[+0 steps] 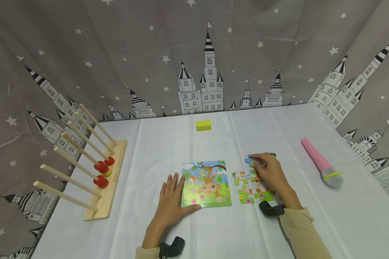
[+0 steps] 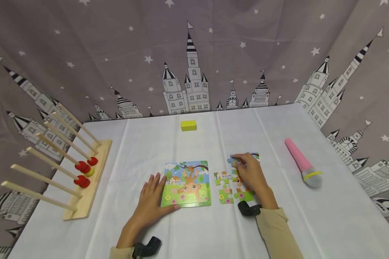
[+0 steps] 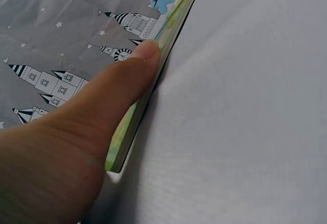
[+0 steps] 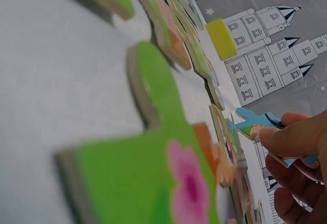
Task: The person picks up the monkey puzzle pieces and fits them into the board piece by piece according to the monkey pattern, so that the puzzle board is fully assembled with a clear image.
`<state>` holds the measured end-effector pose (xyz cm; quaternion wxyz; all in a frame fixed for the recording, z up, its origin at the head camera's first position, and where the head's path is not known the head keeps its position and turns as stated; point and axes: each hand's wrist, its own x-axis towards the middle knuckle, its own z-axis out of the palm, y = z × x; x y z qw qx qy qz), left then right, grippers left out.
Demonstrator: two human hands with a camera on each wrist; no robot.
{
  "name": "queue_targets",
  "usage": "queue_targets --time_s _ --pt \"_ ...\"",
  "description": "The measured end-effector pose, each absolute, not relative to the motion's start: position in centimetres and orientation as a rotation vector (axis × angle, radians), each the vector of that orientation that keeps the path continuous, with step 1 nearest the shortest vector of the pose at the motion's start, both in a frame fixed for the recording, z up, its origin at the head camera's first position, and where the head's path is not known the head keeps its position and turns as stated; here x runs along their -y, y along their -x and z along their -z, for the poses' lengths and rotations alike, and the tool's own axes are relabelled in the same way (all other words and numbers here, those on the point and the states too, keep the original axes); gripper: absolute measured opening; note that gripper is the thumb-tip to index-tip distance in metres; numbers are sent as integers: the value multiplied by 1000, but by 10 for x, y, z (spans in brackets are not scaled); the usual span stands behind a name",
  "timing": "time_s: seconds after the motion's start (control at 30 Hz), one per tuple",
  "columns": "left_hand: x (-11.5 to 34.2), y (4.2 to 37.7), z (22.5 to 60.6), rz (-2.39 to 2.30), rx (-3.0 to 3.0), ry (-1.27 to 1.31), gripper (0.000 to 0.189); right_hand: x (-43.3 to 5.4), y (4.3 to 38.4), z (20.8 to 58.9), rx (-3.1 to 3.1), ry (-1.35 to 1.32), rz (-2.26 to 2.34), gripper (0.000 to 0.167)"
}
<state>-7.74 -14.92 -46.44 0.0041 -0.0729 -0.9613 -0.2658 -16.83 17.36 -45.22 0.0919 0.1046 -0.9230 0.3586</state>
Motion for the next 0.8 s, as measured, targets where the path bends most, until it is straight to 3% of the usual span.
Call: queue_targets --time_s 0.43,0.8 --pt "149 77 463 829 3016 232 105 -148 167 450 2596 -475 -1135 27" --pt "150 77 463 834 3027 225 105 -92 170 449 2604 -633 -1238 23"
